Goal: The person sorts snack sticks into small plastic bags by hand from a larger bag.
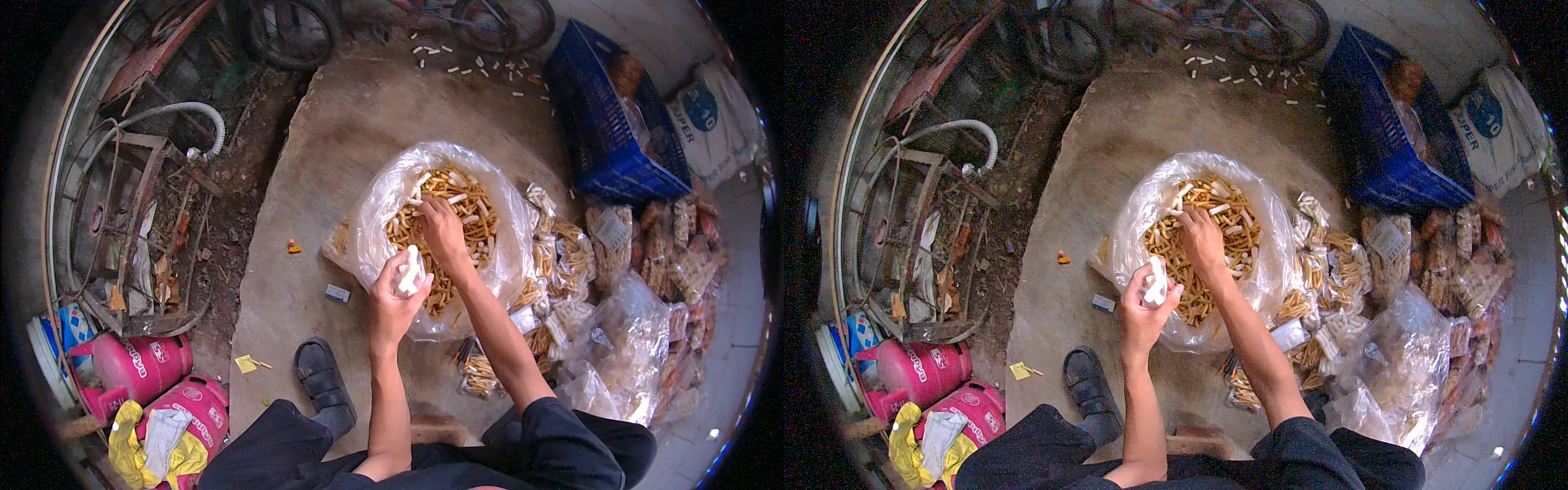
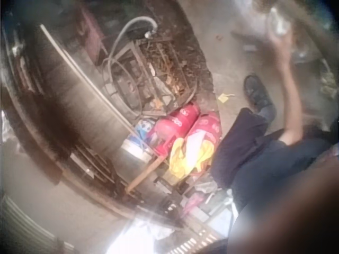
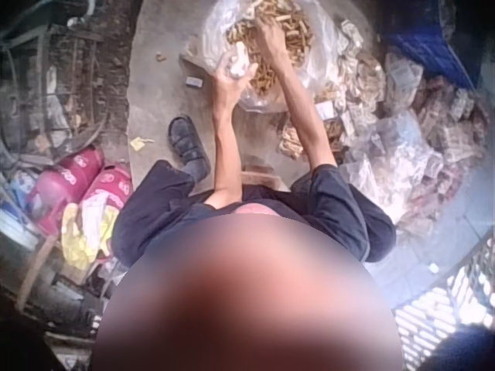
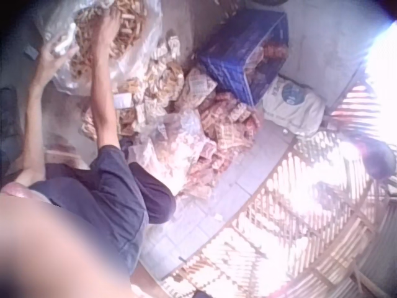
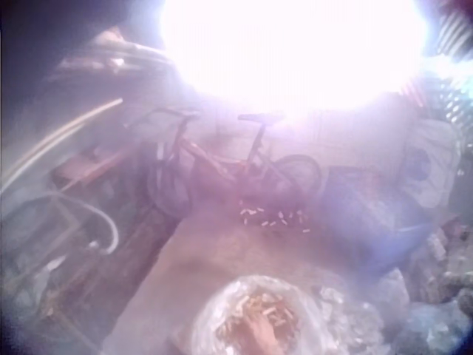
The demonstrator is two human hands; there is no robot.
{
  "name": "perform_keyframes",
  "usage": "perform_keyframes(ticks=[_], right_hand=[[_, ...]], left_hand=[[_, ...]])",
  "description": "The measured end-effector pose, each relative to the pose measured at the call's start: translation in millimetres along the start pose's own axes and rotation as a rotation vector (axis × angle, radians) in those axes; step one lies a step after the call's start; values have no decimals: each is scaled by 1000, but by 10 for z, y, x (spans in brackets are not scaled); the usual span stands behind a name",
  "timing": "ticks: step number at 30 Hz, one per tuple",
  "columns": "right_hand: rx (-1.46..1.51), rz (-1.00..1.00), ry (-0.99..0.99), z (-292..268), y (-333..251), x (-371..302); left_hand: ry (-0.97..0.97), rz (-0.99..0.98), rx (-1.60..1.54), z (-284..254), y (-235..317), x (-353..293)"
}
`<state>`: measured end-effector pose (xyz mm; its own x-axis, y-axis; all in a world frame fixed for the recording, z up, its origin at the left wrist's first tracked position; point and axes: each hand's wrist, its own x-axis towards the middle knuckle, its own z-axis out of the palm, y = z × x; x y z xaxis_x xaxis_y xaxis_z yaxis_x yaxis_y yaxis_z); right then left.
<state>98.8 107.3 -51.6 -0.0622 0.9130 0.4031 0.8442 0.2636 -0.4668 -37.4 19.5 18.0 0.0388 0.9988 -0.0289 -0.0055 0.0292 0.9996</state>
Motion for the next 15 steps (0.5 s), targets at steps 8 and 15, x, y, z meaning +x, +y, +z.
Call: perform_keyframes(ticks=[8, 15], right_hand=[[91, 55, 139, -188, -97, -253], [728, 460, 79, -1153, -521, -312]], left_hand=[[-9, 38, -19, -7, -71, 6], [-19, 71, 12, 30, -16, 21]])
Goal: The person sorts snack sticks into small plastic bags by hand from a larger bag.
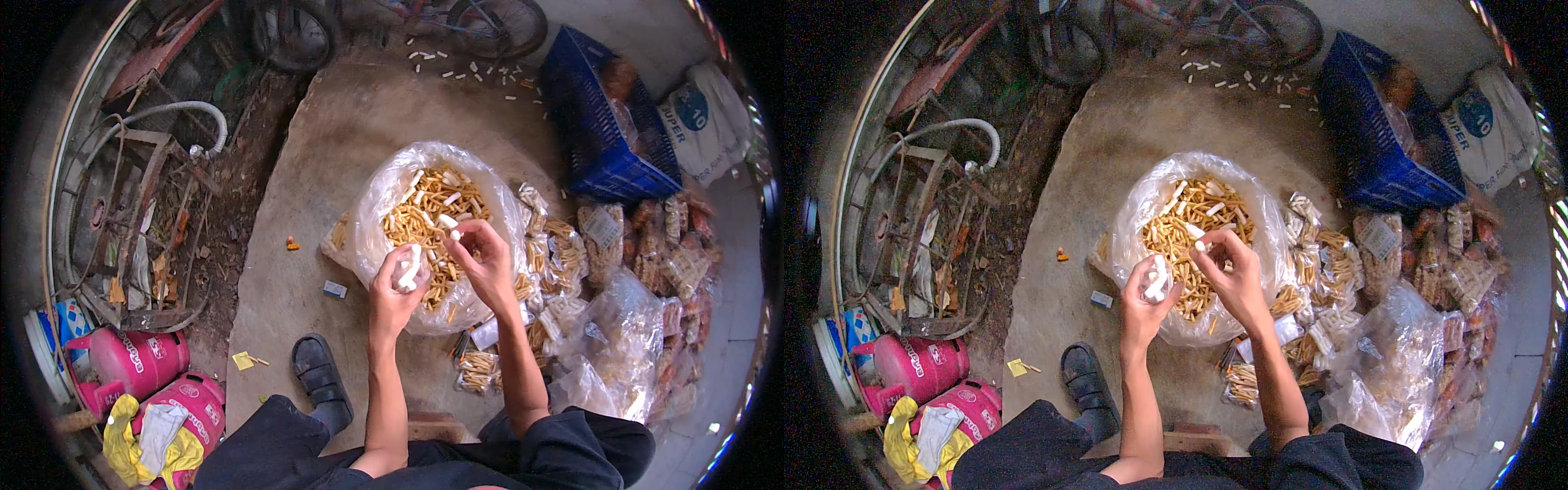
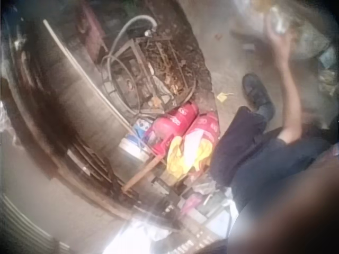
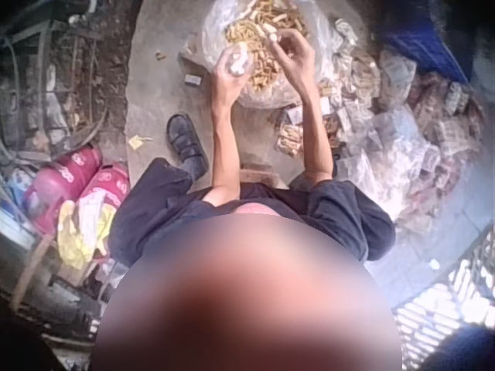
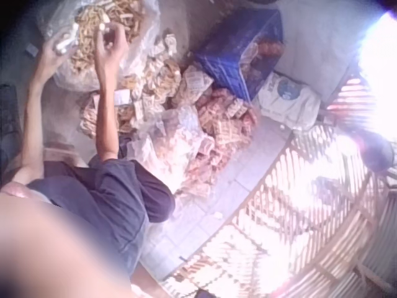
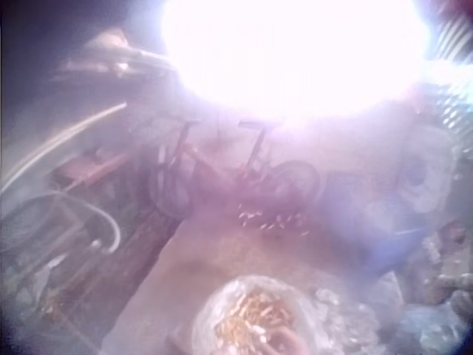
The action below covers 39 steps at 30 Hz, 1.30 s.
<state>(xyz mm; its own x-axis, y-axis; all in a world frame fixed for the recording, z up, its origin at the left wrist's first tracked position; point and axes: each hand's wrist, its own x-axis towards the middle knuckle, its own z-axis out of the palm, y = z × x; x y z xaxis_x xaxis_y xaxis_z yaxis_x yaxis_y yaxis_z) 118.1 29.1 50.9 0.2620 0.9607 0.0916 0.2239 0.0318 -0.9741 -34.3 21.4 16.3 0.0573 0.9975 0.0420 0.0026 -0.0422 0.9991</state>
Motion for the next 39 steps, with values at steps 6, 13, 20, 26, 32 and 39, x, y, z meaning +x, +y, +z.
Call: perform_keyframes(ticks=[6, 13, 20, 26, 32, 39], right_hand=[[-72, -59, -310, -288, -608, -83], [-361, -188, -341, -395, -940, -234], [-685, -443, -351, -414, -976, -225], [-326, -283, -280, -626, -995, -321], [-281, -339, -140, -727, -1019, -353], [-456, -393, -52, -610, -897, -413]], left_hand=[[-64, 119, 23, 131, 197, 86], [-125, 176, 32, 208, 213, 142], [-302, 276, -52, 319, 388, 164], [-308, 340, -93, 449, 511, 99], [-319, 432, 45, 444, 558, 77], [-400, 223, 41, 420, 427, 89]])
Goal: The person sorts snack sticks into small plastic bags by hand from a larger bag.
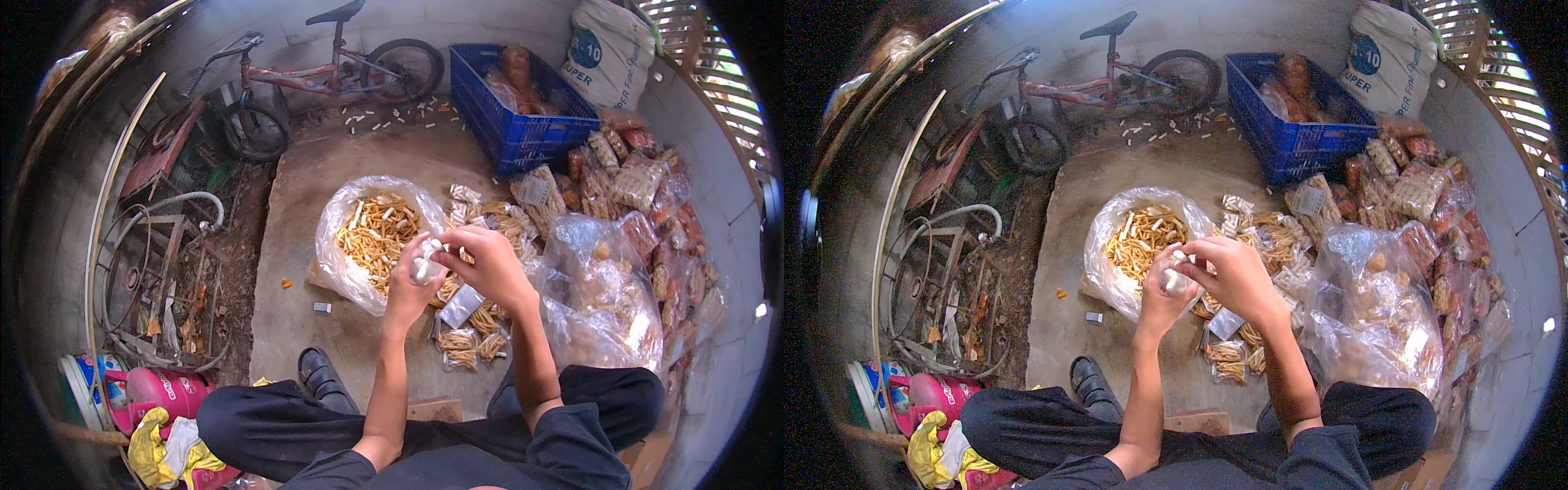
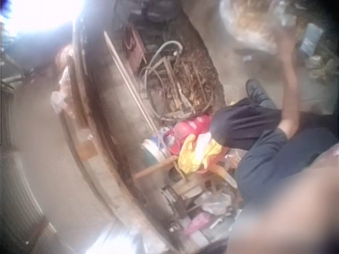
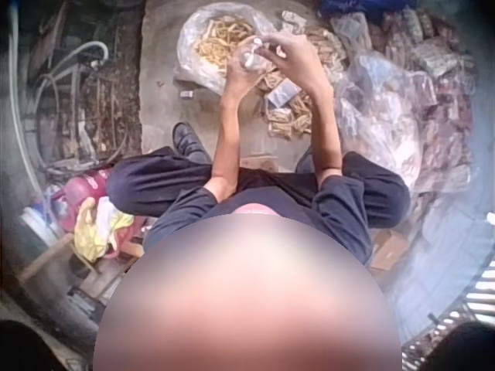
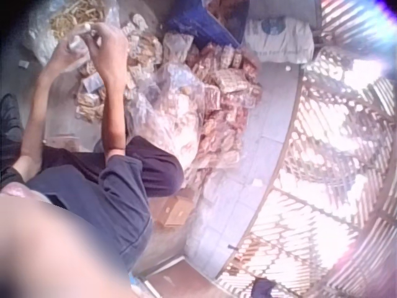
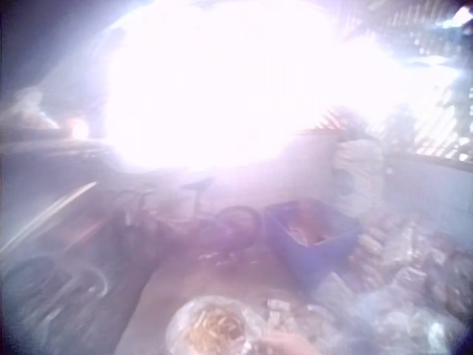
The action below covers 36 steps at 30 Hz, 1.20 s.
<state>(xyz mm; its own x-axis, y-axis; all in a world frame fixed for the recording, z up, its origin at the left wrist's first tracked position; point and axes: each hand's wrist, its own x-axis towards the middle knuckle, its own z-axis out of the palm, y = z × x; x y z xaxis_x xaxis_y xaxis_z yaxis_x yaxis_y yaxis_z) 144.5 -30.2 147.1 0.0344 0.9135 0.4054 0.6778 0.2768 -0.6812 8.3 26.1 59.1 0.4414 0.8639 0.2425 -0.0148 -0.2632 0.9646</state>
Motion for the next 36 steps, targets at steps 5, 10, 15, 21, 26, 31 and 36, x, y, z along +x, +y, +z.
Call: perform_keyframes(ticks=[5, 10, 15, 21, 26, 31, 36], right_hand=[[-143, -36, 14, -9, 37, 0], [-102, -4, -18, 74, 103, 18], [179, 93, -132, 106, 147, 91], [272, 218, -320, 31, 91, 98], [295, 143, -237, 131, 227, 35], [254, 168, -83, 181, 115, 52], [154, 130, -105, 206, 167, 43]], left_hand=[[10, 77, 26, 66, -156, 28], [7, 68, -15, 106, -151, 24], [8, 68, 67, 45, -68, 34], [43, 104, 60, 65, -90, 19], [44, 85, 122, 83, -36, 12], [36, 159, 106, 81, -31, 22], [26, 86, 38, 97, -2, 1]])
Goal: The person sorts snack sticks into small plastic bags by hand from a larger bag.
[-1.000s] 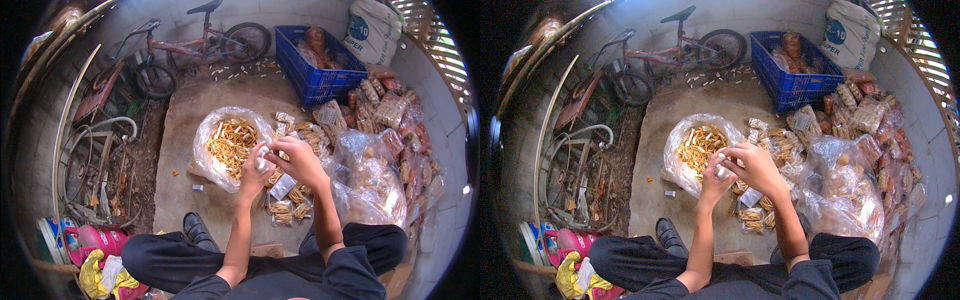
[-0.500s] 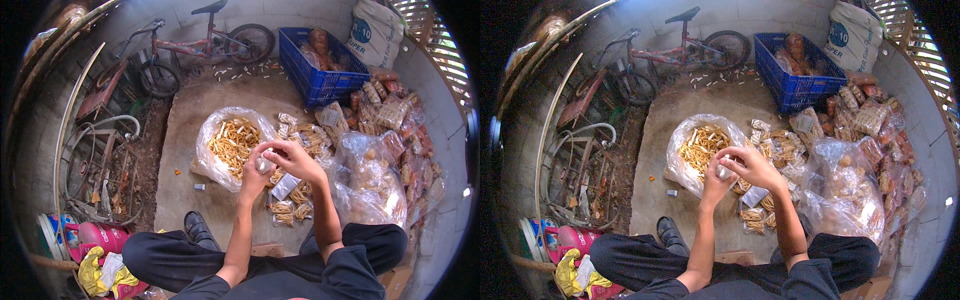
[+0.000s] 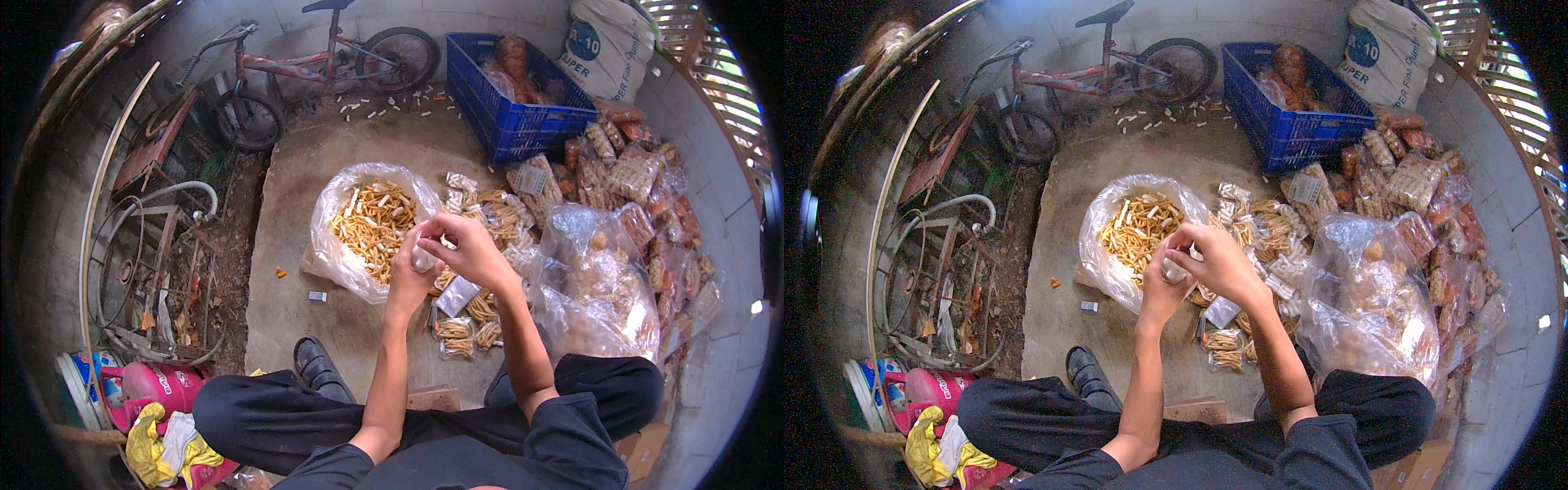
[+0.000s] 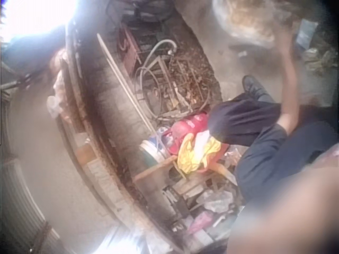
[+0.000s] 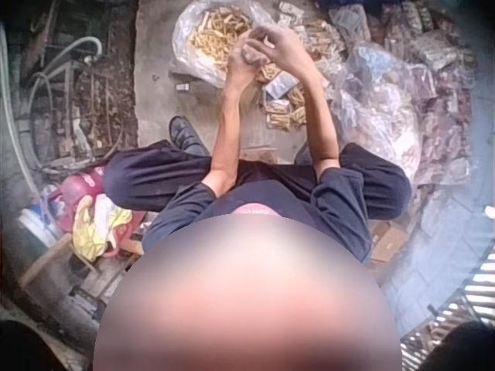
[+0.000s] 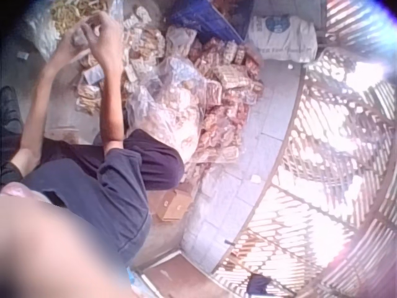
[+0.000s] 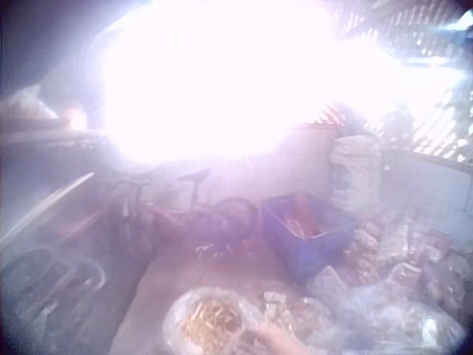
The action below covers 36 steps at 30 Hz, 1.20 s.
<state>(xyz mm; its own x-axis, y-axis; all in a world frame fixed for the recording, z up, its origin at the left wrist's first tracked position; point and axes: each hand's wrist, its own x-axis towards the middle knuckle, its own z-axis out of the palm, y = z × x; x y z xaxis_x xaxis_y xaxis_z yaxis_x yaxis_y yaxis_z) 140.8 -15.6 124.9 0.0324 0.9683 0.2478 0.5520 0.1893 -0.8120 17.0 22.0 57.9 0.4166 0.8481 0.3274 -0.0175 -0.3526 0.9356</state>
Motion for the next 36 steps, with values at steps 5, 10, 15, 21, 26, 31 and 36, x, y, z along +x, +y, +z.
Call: perform_keyframes(ticks=[5, 10, 15, 21, 26, 31, 36], right_hand=[[-90, -204, 25, 97, 61, 5], [-61, -193, 42, 108, 64, 10], [-50, -168, 188, 31, -103, 11], [-207, -264, 176, -3, 56, -3], [-197, -225, 2, 23, 50, -38], [-204, -209, -62, 88, 213, -51], [-120, -73, 78, 110, 38, -45]], left_hand=[[70, 24, 30, -21, 29, 5], [122, 72, 159, -40, 11, 13], [151, 22, 72, -9, 105, 9], [143, 52, 59, -14, 7, 12], [126, 79, 64, 18, -50, 5], [138, -33, 33, 28, 35, -3], [103, -138, 3, -9, 25, 7]])
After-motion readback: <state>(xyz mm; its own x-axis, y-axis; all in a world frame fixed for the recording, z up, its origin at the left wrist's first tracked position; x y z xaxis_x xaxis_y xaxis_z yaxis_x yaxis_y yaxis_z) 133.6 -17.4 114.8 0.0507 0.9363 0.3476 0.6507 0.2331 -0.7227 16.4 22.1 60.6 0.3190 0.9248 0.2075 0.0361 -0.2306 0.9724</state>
